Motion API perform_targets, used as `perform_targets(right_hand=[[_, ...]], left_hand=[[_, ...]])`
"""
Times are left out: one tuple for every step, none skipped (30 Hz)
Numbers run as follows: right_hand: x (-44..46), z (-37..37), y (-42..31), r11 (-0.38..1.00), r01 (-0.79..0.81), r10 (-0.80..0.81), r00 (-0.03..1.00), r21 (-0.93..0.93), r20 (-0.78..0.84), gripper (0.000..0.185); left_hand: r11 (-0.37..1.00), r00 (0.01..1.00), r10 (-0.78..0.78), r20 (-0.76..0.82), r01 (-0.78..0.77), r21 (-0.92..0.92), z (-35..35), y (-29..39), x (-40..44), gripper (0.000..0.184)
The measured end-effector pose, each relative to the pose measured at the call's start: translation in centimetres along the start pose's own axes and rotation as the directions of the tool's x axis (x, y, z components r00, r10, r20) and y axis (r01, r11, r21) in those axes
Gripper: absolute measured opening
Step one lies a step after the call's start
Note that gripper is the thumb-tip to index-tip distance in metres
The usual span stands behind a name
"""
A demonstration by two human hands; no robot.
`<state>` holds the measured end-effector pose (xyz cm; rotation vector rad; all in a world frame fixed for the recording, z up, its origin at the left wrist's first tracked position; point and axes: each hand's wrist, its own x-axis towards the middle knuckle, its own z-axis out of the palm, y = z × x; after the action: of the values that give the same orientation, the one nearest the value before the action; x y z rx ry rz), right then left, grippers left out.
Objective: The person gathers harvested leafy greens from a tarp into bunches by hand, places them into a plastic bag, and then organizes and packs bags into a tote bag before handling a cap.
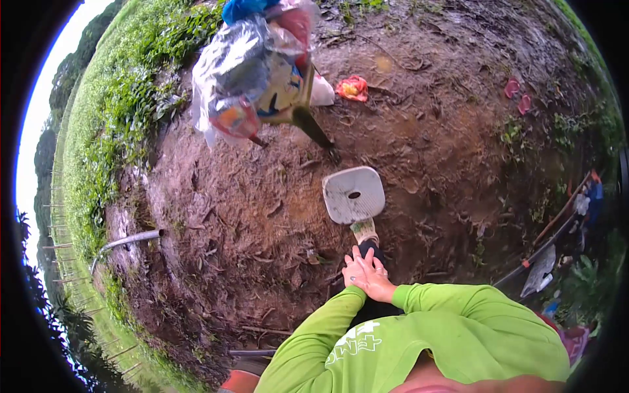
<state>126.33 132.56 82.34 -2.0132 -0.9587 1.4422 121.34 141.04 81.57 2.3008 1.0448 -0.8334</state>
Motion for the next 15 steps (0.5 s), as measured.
perform_targets(right_hand=[[1.8, -2.3, -1.2, 0.998, -0.059, 0.060, 0.993, -0.012, 0.103, 0.091], [3.5, -4.5, -2.4, 0.993, -0.113, 0.118, 0.972, -0.036, 0.205, 0.092], [5.8, -5.5, -0.2, 0.992, -0.117, 0.093, 0.945, 0.057, 0.312, 0.091], [7.7, -7.3, 2.8, 0.982, -0.126, 0.057, 0.909, 0.142, 0.412, 0.089], [7.9, -11.4, 3.5, 0.990, -0.121, 0.079, 0.899, 0.072, 0.431, 0.085], [8.0, -15.3, 3.0, 0.993, -0.118, 0.106, 0.889, 0.000, 0.445, 0.081], [4.5, -21.8, -2.0, 0.980, -0.115, 0.158, 0.944, -0.161, 0.289, 0.076], [-0.3, -28.7, -8.0, 0.938, -0.141, 0.189, 0.974, -0.316, 0.125, 0.072], [-3.2, -32.2, -7.6, 0.955, -0.164, 0.173, 0.985, -0.246, 0.014, 0.071], [-6.8, -35.3, -5.6, 0.970, -0.180, 0.167, 0.982, -0.164, -0.089, 0.071], [-10.9, -37.1, -4.0, 0.955, -0.283, 0.271, 0.955, -0.095, -0.122, 0.071], [-15.1, -38.8, -2.5, 0.926, -0.378, 0.371, 0.916, -0.019, -0.154, 0.071], [-17.7, -40.7, -1.3, 0.880, -0.470, 0.473, 0.864, 0.060, -0.172, 0.070], [-17.6, -43.3, -2.2, 0.849, -0.512, 0.528, 0.832, 0.132, -0.172, 0.070], [-17.7, -44.9, -0.6, 0.821, -0.523, 0.561, 0.813, 0.228, -0.156, 0.069]], left_hand=[[0.999, 0.997, -0.023, 0.076, 0.025, -0.026, -1.9, 0.1, 1.3, 0.075], [0.997, 0.988, -0.042, 0.146, 0.050, -0.055, -3.1, 0.4, 2.7, 0.074], [0.995, 0.979, -0.047, 0.199, 0.064, -0.082, -2.4, -0.1, 5.1, 0.077], [0.998, 0.981, -0.008, 0.196, 0.020, -0.059, -3.7, 0.3, 5.4, 0.076], [0.988, 0.981, 0.003, 0.193, 0.027, -0.151, -5.0, 0.0, 5.7, 0.076], [0.970, 0.982, 0.020, 0.189, 0.027, -0.243, -6.7, 0.0, 6.0, 0.077], [0.950, 0.984, 0.021, 0.178, 0.036, -0.309, -8.6, -0.4, 5.6, 0.077], [0.958, 0.997, 0.015, 0.071, 0.006, -0.287, -8.1, -1.9, 5.7, 0.079], [0.968, 0.996, 0.023, 0.086, 0.000, -0.251, -12.5, -2.2, 4.1, 0.080], [0.981, 0.992, -0.038, 0.120, 0.060, -0.183, -16.2, -2.3, 2.2, 0.079], [0.943, 0.980, -0.106, 0.170, 0.153, -0.296, -19.7, -2.5, -0.3, 0.079], [0.891, 0.935, -0.151, 0.320, 0.269, -0.366, -23.0, -2.5, -2.6, 0.081], [0.811, 0.904, -0.141, 0.404, 0.339, -0.477, -25.1, -2.1, -4.5, 0.079], [0.693, 0.893, -0.089, 0.440, 0.373, -0.616, -26.5, -0.6, -6.1, 0.077], [0.542, 0.882, -0.051, 0.469, 0.419, -0.729, -27.3, 1.4, -7.8, 0.075]])
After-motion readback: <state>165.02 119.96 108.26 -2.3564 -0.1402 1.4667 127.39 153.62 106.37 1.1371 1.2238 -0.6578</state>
